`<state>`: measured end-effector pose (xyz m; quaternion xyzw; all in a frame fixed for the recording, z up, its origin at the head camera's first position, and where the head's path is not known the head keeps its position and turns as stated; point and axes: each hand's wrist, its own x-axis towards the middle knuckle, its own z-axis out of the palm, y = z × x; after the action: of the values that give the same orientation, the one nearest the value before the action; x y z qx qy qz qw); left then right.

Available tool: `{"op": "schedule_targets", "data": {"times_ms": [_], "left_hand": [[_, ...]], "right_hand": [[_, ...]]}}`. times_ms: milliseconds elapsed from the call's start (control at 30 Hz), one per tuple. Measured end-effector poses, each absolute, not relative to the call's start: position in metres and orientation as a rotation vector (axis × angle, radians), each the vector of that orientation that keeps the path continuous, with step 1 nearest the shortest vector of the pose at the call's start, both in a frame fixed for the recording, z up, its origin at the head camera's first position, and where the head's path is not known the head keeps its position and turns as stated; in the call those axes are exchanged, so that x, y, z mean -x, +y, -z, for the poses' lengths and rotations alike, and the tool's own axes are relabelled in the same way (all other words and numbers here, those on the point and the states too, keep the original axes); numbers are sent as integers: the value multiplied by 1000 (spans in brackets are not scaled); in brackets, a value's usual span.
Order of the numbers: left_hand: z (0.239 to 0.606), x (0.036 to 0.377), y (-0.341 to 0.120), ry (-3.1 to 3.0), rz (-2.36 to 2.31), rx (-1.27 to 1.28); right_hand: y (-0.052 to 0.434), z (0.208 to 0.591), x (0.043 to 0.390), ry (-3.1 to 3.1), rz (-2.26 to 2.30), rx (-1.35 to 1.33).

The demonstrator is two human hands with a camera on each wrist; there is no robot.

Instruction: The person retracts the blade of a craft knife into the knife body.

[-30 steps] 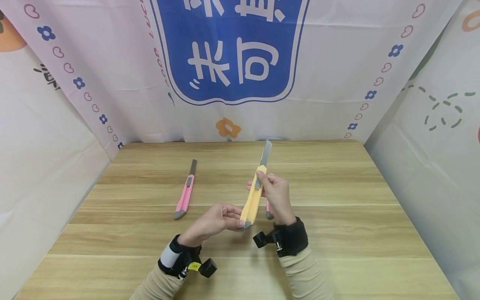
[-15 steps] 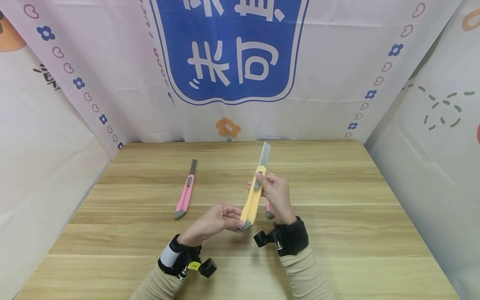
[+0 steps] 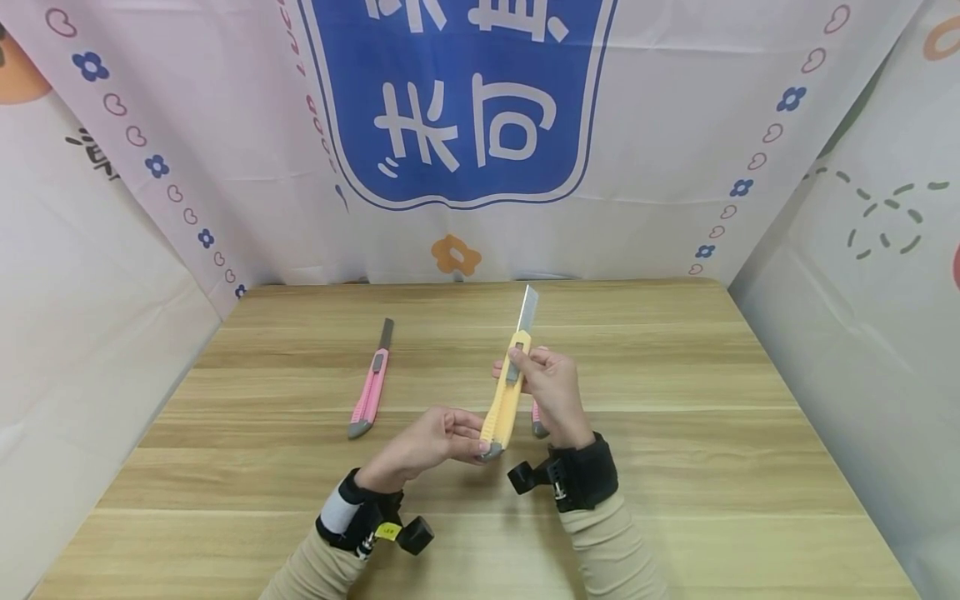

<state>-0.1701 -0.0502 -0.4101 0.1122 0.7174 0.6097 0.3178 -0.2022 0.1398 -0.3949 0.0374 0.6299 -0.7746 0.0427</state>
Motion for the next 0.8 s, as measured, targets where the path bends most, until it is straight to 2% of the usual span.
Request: {"op": "schedule_targets", "data": {"times_ms": [500,800], "left_hand": [[409,172,-52,1972,-1608,-266],[407,170,-52,1949,-1590,-275]], "right_hand": [[130,392,199,1923,2277,-179],[129,393,197,1994,2352,-103]]}}
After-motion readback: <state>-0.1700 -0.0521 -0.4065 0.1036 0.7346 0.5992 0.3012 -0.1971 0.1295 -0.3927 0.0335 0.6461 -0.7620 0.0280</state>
